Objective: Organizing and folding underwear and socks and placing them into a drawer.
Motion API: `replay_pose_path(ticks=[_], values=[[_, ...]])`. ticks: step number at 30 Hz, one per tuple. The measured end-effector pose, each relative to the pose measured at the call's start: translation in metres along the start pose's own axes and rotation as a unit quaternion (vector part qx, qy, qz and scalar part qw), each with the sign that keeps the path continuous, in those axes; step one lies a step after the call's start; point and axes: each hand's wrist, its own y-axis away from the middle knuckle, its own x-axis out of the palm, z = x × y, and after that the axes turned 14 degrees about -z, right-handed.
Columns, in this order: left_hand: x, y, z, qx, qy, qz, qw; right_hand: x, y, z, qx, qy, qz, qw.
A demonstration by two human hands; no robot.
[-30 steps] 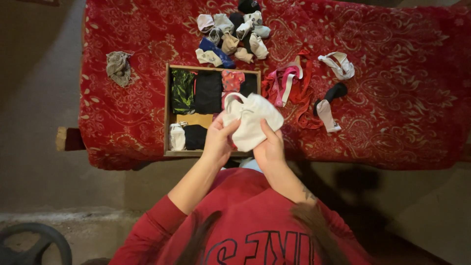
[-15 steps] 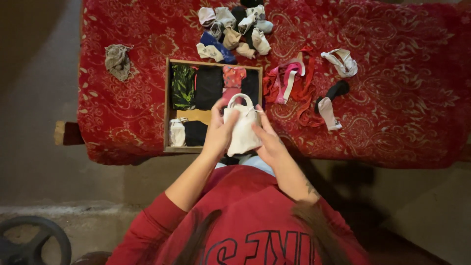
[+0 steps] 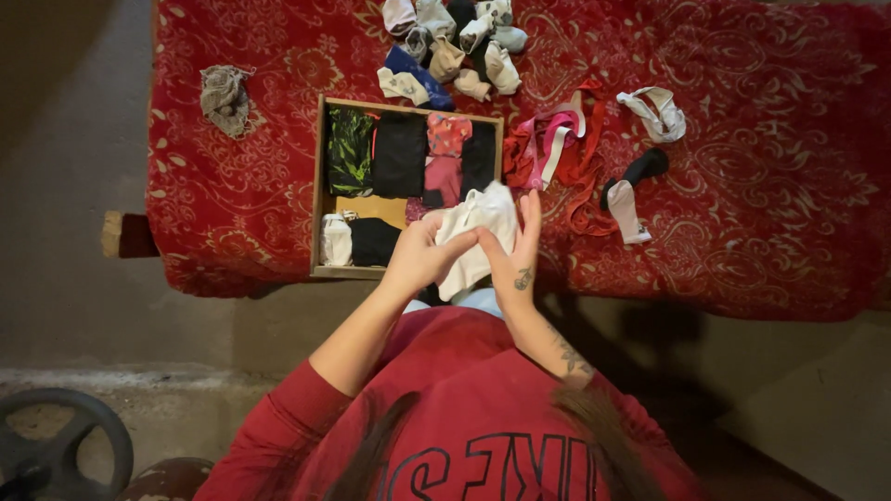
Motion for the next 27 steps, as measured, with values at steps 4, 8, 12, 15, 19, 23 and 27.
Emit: replay_pose_path(ticks=[4,8,12,15,19,23,27], values=[[-0.003,-0.010,0.020,0.086,-0.016,0.019,0.996,-0.005,-0.001,-0.010,0.007,0.009,0.009,1.000],[0.000,-0.007,0.016,0.052,0.040,0.019,0.998,-0.004,-0.002,-0.002,0.020,0.020,0.052,0.998],[-0.014,-0.013,0.026,-0.087,0.106,0.054,0.989,-0.009,-0.011,0.008,0.124,-0.060,0.135,0.981],[-0.016,-0.012,0.011,-0.018,0.077,0.084,0.993,-0.023,-0.028,0.011,-0.016,0.047,0.231,0.972],[-0.015,-0.010,0.015,0.131,0.037,0.087,0.987,-0.025,-0.037,0.024,0.038,0.021,0.224,0.974],[-0.012,-0.012,0.016,0.109,0.056,0.108,0.987,-0.029,-0.041,0.012,0.139,-0.008,0.223,0.965],[-0.009,-0.014,0.017,-0.123,0.161,0.088,0.975,-0.026,-0.033,0.014,0.366,-0.271,0.178,0.873]])
